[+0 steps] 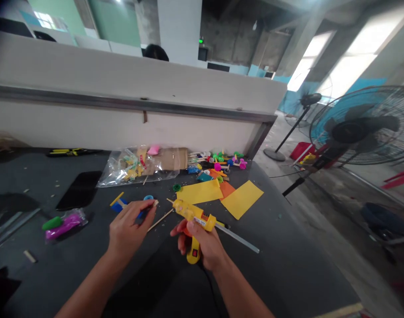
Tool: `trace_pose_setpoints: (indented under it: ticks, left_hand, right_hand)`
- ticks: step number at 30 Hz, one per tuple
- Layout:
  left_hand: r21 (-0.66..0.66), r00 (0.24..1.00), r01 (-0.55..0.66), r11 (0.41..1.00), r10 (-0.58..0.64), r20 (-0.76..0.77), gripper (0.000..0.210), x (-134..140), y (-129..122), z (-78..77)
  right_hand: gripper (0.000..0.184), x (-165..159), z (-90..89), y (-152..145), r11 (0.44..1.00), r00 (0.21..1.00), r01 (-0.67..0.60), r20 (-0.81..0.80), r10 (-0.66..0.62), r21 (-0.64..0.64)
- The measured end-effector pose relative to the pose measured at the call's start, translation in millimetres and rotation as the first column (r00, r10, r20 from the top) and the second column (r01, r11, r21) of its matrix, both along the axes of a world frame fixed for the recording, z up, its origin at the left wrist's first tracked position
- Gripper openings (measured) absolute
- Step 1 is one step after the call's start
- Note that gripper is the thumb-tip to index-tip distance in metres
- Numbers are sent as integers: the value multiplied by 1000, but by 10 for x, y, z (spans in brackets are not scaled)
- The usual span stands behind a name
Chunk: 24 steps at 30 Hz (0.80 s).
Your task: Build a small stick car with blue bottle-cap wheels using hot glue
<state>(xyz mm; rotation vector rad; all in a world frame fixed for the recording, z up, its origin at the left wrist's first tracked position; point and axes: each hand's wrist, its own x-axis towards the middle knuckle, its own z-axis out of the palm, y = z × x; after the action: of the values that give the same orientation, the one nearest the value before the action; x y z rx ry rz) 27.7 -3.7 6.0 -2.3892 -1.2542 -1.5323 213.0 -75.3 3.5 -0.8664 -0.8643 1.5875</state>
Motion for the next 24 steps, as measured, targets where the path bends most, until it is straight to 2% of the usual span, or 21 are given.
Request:
trace_pose_setpoints:
  ticks: [3, 9, 13, 17, 24]
  left_hand:
    - [-13, 1000, -16, 1000, 15, -22, 12, 8, 11, -28]
    - [-1, 999, -11, 1000, 11, -47, 12, -10, 28, -23]
    - [20, 998, 10, 1000, -9, -65, 14, -36, 59, -27]
    - [40, 996, 18, 999, -14, -92, 16, -52, 70, -38]
    - [53, 994, 30, 998, -25, -107, 19, -57, 50, -47]
  right_hand:
    - [36, -9, 40, -17, 999, 999, -25, 45, 27, -28]
    - [25, -29, 72, -18, 997, 993, 2, 120, 7, -76]
    - [26, -43, 68, -20, 998, 981, 31, 192, -19, -58]
    - [30, -56, 50, -10, 994, 967, 43, 255, -15, -105]
    - [26, -73, 50, 22, 983, 954, 64, 299, -10, -172]
